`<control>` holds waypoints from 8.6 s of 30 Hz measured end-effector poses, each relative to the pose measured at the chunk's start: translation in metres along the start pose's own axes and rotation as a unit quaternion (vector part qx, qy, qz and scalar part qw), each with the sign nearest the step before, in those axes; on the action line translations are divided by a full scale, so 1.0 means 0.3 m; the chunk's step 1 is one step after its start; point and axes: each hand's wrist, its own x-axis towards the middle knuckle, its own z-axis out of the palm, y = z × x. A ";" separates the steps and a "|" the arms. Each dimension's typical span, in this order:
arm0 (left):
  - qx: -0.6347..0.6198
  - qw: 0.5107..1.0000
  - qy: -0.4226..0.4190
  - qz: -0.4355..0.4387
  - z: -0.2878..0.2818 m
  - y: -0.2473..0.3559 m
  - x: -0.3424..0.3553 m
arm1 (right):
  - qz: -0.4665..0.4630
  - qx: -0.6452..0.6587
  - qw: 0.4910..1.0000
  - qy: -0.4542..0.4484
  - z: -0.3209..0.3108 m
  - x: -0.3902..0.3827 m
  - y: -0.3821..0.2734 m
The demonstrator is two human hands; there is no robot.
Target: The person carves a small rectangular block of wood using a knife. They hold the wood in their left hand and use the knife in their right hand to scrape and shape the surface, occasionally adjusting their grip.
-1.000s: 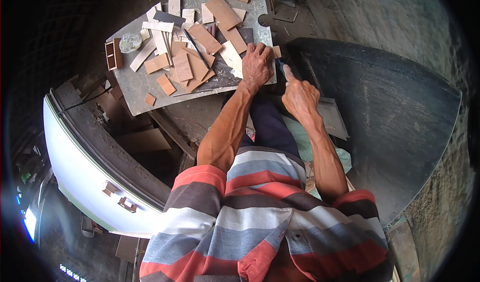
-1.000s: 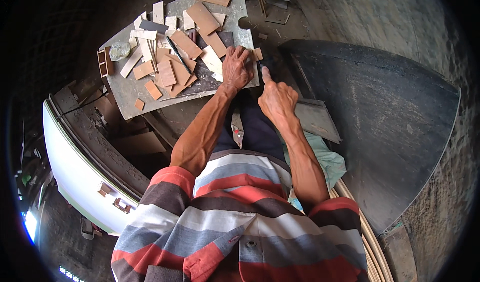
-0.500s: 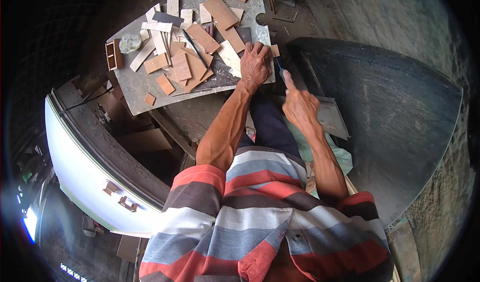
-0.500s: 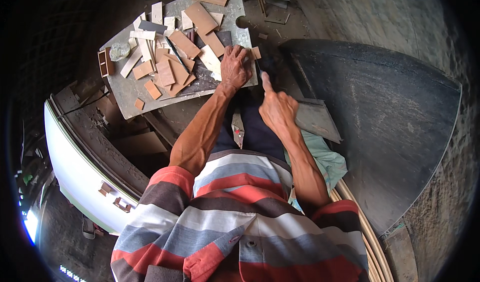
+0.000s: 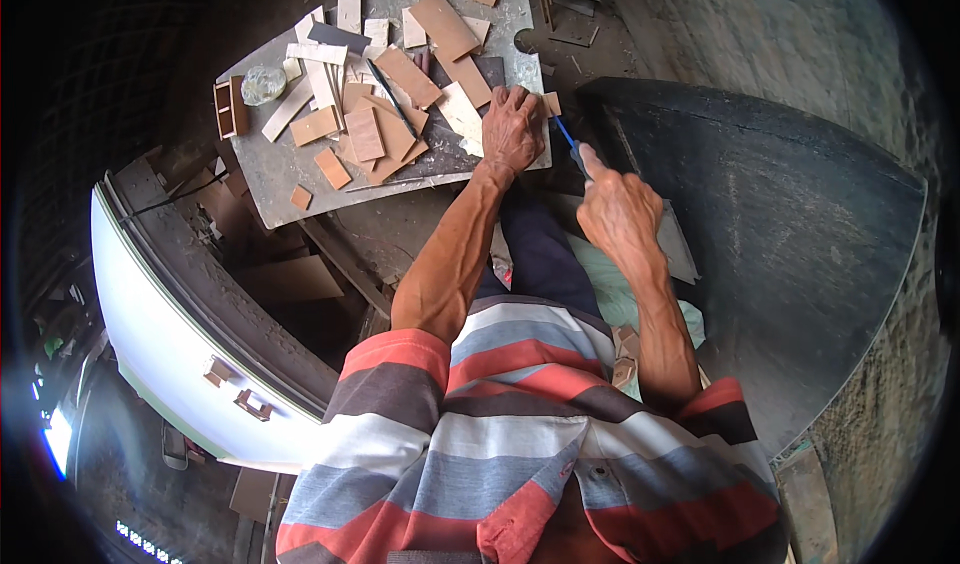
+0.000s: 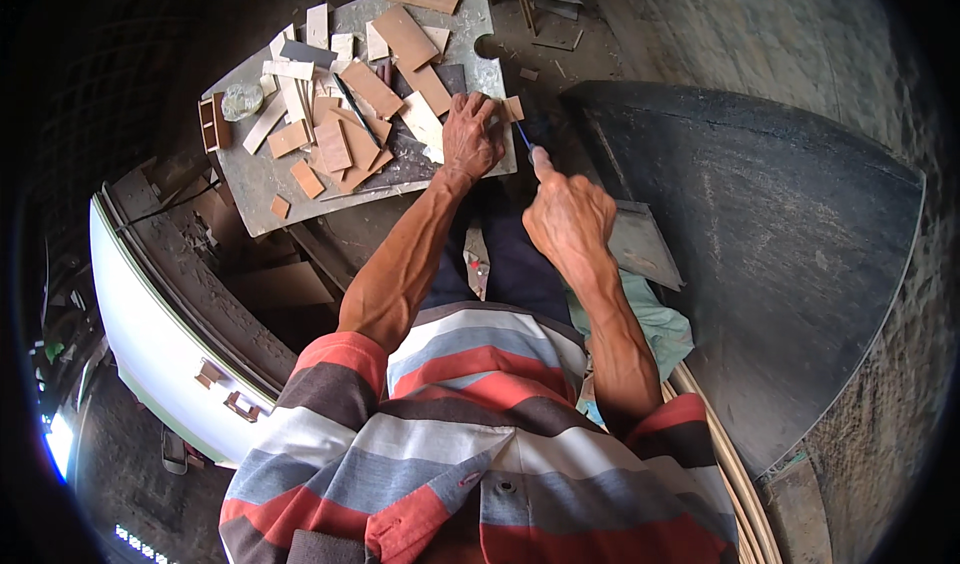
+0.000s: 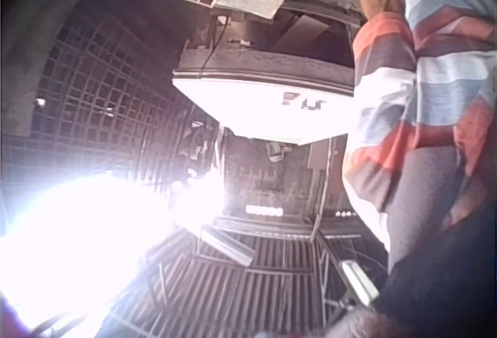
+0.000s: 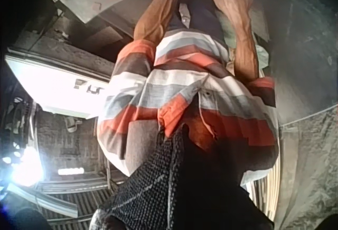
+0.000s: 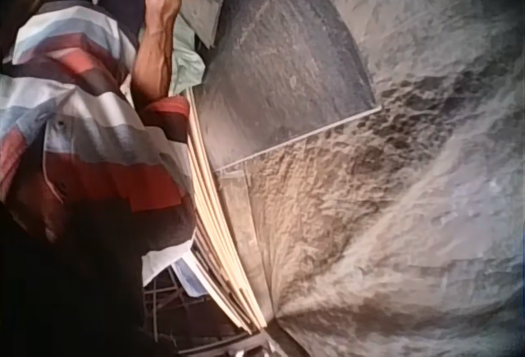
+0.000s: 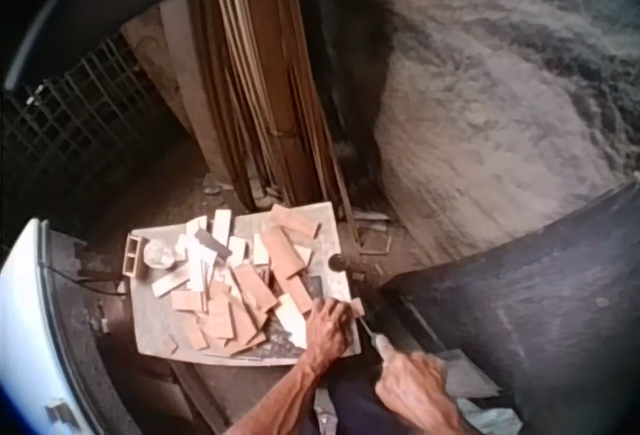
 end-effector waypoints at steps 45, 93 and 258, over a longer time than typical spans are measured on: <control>-0.011 1.000 0.005 0.010 0.010 -0.008 0.004 | -0.033 0.038 0.999 0.018 0.065 0.108 -0.015; 0.019 0.999 -0.035 -0.009 0.008 -0.016 0.009 | 0.035 0.057 0.998 0.013 0.008 -0.022 -0.039; -0.138 0.985 0.039 -0.100 0.175 -1.037 -1.053 | 0.247 0.397 0.882 0.054 2.447 0.429 -0.102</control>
